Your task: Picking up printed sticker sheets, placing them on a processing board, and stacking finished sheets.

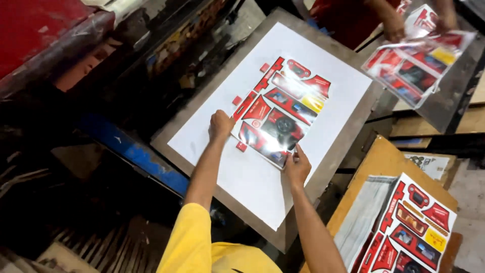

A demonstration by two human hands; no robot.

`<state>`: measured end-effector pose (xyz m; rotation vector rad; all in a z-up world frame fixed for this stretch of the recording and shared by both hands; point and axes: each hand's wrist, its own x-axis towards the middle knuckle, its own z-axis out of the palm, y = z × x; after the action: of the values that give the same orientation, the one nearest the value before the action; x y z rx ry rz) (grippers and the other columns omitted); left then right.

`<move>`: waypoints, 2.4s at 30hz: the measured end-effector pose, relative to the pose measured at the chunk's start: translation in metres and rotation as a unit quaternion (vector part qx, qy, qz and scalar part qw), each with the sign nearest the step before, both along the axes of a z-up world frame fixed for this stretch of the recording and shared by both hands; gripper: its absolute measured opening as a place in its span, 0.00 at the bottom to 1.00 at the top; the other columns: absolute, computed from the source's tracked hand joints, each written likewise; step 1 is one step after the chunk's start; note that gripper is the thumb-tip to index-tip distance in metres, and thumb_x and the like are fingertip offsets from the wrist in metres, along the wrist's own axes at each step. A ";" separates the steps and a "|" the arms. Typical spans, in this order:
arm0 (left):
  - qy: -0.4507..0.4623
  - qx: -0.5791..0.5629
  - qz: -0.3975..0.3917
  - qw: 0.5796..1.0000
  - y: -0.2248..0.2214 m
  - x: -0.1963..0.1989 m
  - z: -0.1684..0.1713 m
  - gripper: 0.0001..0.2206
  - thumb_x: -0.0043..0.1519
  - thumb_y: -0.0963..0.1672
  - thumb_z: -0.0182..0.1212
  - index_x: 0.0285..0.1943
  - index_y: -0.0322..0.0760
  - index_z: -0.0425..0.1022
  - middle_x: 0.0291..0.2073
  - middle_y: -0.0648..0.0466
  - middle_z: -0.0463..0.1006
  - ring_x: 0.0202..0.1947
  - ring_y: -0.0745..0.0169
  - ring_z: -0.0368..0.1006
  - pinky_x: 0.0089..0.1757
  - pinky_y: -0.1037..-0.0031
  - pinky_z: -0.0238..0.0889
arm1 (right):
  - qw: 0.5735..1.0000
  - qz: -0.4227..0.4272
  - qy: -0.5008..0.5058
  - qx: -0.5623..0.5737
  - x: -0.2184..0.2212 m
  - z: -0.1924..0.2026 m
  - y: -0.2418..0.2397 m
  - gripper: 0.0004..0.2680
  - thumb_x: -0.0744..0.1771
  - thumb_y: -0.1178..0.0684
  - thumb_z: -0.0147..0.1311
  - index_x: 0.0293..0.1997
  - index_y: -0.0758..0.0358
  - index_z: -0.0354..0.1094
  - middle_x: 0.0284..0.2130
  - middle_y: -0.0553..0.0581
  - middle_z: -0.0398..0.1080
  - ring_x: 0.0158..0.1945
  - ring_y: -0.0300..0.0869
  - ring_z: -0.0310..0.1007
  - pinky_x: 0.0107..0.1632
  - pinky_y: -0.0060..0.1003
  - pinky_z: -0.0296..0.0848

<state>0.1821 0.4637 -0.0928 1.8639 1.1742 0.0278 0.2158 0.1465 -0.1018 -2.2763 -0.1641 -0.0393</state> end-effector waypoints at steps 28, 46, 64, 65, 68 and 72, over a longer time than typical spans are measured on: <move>-0.181 -0.206 -0.521 0.808 -0.506 -0.180 0.108 0.07 0.63 0.43 0.66 0.45 0.33 0.83 0.29 0.56 0.82 0.29 0.72 0.77 0.34 0.76 0.72 | 0.949 -0.078 0.123 -0.279 -0.147 0.046 -0.436 0.29 0.57 0.39 0.68 0.64 0.52 0.67 0.69 0.66 0.56 0.69 0.56 0.59 0.66 0.47 0.64; -0.191 -0.406 -0.380 0.809 -0.607 -0.122 0.128 0.07 0.68 0.41 0.54 0.51 0.30 0.73 0.32 0.55 0.76 0.28 0.68 0.74 0.31 0.72 0.76 | 0.912 -0.268 -0.181 -0.252 -0.230 0.022 -0.593 0.21 0.63 0.43 0.65 0.59 0.61 0.67 0.50 0.64 0.74 0.52 0.50 0.76 0.60 0.43 0.75; -0.140 -0.144 -0.117 0.973 -0.146 -0.026 0.035 0.18 0.64 0.48 0.59 0.28 0.28 0.80 0.21 0.45 0.81 0.21 0.58 0.82 0.27 0.69 0.72 | 0.886 -0.021 0.238 0.397 -0.018 0.092 -0.142 0.18 0.69 0.56 0.47 0.69 0.60 0.63 0.31 0.53 0.74 0.17 0.33 0.66 0.18 0.26 0.65; -0.139 -0.139 -0.112 0.974 -0.127 -0.019 0.002 0.18 0.64 0.48 0.59 0.28 0.28 0.80 0.21 0.45 0.81 0.21 0.58 0.82 0.27 0.69 0.72 | 0.885 -0.016 0.241 0.399 -0.016 0.084 -0.116 0.18 0.69 0.56 0.47 0.69 0.60 0.63 0.31 0.53 0.74 0.17 0.33 0.66 0.18 0.26 0.65; -0.159 0.118 -0.087 0.976 -0.060 0.015 -0.060 0.09 0.52 0.45 0.68 0.28 0.34 0.85 0.23 0.41 0.82 0.25 0.46 0.78 0.33 0.60 0.71 | 0.960 -0.059 0.195 0.195 0.000 0.049 -0.046 0.19 0.67 0.56 0.52 0.67 0.55 0.64 0.30 0.57 0.73 0.21 0.41 0.71 0.22 0.34 0.72; -0.065 0.045 -0.038 0.996 -0.013 0.013 -0.034 0.09 0.53 0.45 0.66 0.29 0.31 0.83 0.27 0.38 0.82 0.31 0.41 0.82 0.38 0.57 0.74 | 0.996 -0.049 0.080 0.009 0.003 -0.004 -0.018 0.17 0.64 0.56 0.60 0.61 0.51 0.72 0.33 0.60 0.77 0.30 0.44 0.77 0.38 0.39 0.76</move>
<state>0.1955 0.4507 -0.1269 1.9544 1.0266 0.1601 0.2190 0.1281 -0.1056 -2.2562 0.0319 0.0909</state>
